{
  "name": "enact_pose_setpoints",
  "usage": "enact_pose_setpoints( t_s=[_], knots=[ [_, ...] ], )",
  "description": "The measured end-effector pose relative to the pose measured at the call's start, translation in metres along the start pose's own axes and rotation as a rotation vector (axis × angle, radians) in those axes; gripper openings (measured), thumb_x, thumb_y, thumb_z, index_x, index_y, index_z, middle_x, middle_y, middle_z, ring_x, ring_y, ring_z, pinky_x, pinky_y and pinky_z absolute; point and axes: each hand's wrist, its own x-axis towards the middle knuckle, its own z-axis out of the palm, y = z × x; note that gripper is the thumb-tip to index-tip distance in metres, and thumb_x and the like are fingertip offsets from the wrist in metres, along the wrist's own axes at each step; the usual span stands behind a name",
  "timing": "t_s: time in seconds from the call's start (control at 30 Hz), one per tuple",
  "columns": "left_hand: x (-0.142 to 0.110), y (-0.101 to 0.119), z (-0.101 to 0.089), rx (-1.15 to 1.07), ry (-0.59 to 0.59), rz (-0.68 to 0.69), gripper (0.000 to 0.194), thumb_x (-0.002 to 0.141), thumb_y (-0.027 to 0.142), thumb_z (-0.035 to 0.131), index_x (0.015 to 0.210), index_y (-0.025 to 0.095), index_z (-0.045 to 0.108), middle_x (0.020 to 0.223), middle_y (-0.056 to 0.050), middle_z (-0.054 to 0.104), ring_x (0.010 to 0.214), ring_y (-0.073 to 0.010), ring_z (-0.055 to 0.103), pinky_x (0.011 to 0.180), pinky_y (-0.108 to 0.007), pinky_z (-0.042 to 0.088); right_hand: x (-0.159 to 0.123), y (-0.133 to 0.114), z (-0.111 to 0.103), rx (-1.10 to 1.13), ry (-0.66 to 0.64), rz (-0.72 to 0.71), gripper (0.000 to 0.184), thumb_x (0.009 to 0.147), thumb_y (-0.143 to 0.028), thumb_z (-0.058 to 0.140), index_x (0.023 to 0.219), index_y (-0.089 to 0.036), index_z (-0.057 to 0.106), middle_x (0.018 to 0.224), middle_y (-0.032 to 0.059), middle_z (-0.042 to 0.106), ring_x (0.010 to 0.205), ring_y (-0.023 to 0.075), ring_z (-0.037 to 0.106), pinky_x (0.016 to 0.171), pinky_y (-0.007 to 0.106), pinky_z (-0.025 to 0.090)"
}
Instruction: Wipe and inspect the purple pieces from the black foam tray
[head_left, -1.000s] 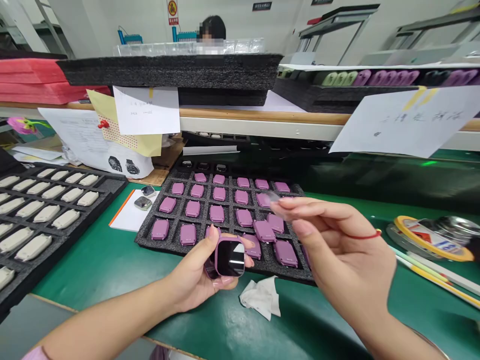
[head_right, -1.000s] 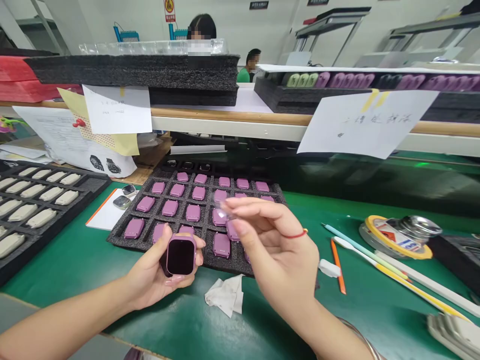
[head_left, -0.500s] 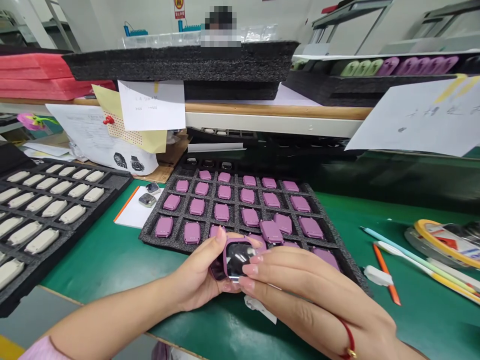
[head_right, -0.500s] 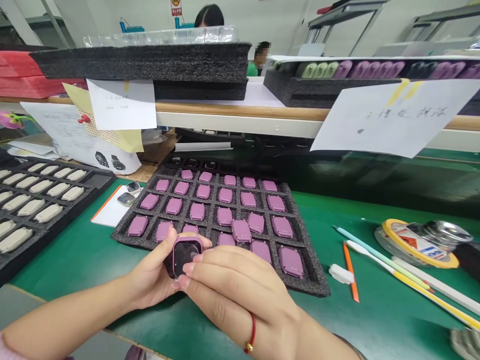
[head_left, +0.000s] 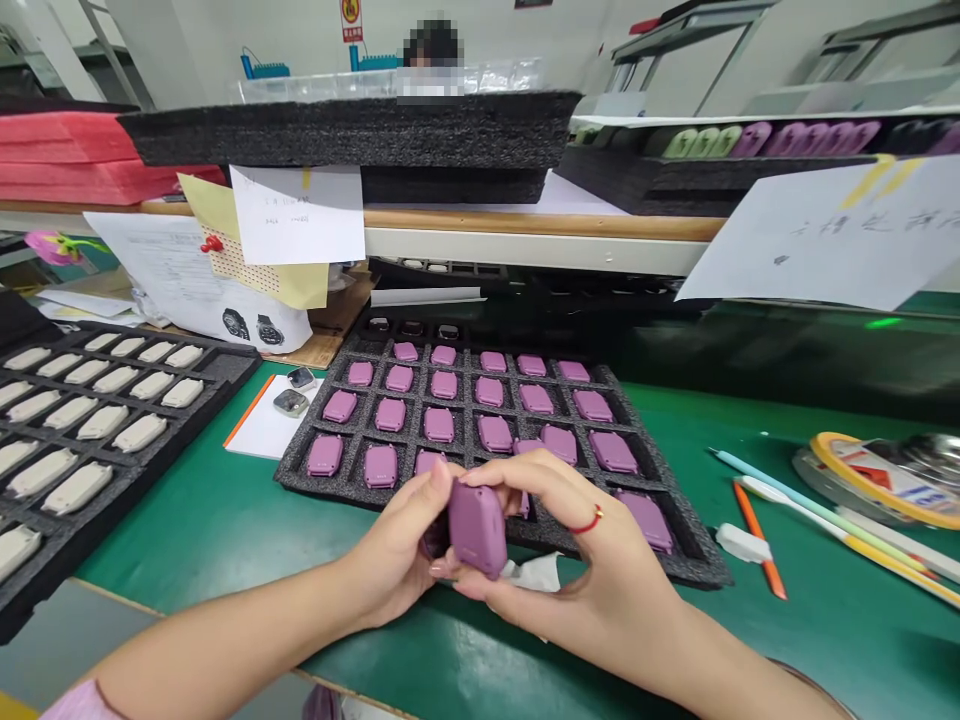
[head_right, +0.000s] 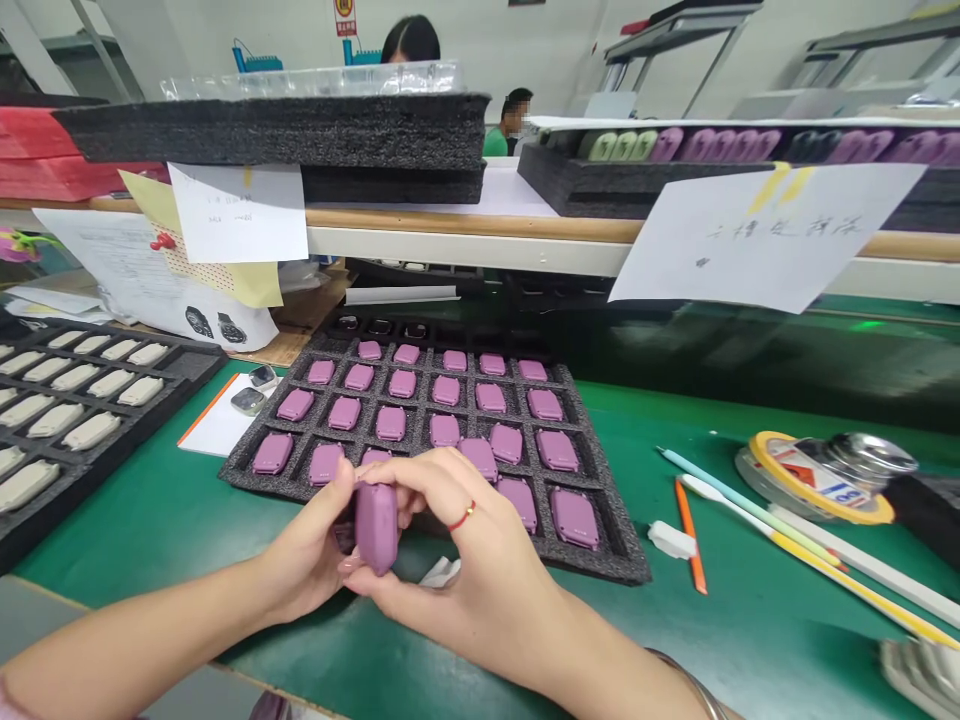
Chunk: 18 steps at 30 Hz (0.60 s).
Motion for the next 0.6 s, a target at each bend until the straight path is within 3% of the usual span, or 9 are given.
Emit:
enact_pose_setpoints(
  t_s=[0.17, 0.3, 0.37, 0.47, 0.53, 0.6],
  knots=[
    [-0.001, 0.008, 0.003, 0.000, 0.013, -0.062, 0.059, 0.072, 0.069, 0.075, 0.087, 0.012, 0.065, 0.077, -0.003, 0.064, 0.041, -0.0004, 0.036, 0.041, -0.018, 0.020, 0.002, 0.005, -0.004, -0.004, -0.052, -0.027, 0.055, 0.081, -0.018, 0.077, 0.130, -0.023, 0.053, 0.109, 0.0043, 0.066, 0.094, 0.0167, 0.063, 0.085, 0.030, 0.054],
    [0.001, 0.007, 0.000, 0.001, 0.009, -0.047, 0.053, 0.077, 0.063, 0.074, 0.086, 0.012, 0.065, 0.065, 0.002, 0.056, 0.045, -0.0014, 0.035, 0.041, -0.016, 0.019, 0.008, 0.017, -0.017, -0.188, -0.042, -0.077, 0.045, 0.080, -0.021, 0.075, 0.122, -0.022, 0.058, 0.107, 0.0055, 0.069, 0.097, 0.0210, 0.064, 0.087, 0.036, 0.054],
    [0.002, 0.006, -0.001, 0.020, 0.060, -0.051, 0.046, 0.075, 0.053, 0.082, 0.090, 0.013, 0.063, 0.071, 0.000, 0.061, 0.051, -0.0022, 0.042, 0.044, -0.014, 0.024, 0.012, 0.029, -0.030, -0.311, -0.017, -0.020, 0.036, 0.081, -0.025, 0.072, 0.115, -0.020, 0.060, 0.106, 0.0067, 0.071, 0.096, 0.0235, 0.066, 0.086, 0.039, 0.054],
    [0.003, 0.006, -0.001, 0.093, 0.153, -0.079, 0.056, 0.062, 0.034, 0.095, 0.103, 0.016, 0.060, 0.105, -0.008, 0.071, 0.064, -0.0047, 0.058, 0.053, -0.015, 0.038, 0.016, 0.051, -0.050, -0.439, -0.063, 0.139, 0.028, 0.083, -0.034, 0.069, 0.107, -0.020, 0.064, 0.104, 0.0090, 0.072, 0.096, 0.0275, 0.067, 0.086, 0.045, 0.055],
    [0.003, 0.007, 0.001, 0.114, 0.154, -0.099, 0.060, 0.064, 0.040, 0.092, 0.107, 0.017, 0.058, 0.114, -0.012, 0.071, 0.067, -0.0084, 0.064, 0.054, -0.017, 0.041, 0.016, 0.065, -0.060, -0.461, -0.166, 0.242, 0.030, 0.081, -0.039, 0.069, 0.105, -0.020, 0.066, 0.105, 0.0097, 0.072, 0.100, 0.0303, 0.067, 0.089, 0.048, 0.055],
    [0.002, 0.009, 0.002, 0.101, 0.114, -0.124, 0.055, 0.075, 0.060, 0.078, 0.103, 0.017, 0.057, 0.108, -0.015, 0.074, 0.060, -0.0114, 0.065, 0.048, -0.020, 0.038, 0.014, 0.077, -0.065, -0.460, -0.278, 0.328, 0.032, 0.079, -0.040, 0.071, 0.104, -0.020, 0.068, 0.108, 0.0103, 0.072, 0.103, 0.0316, 0.067, 0.091, 0.050, 0.055]
  ],
)
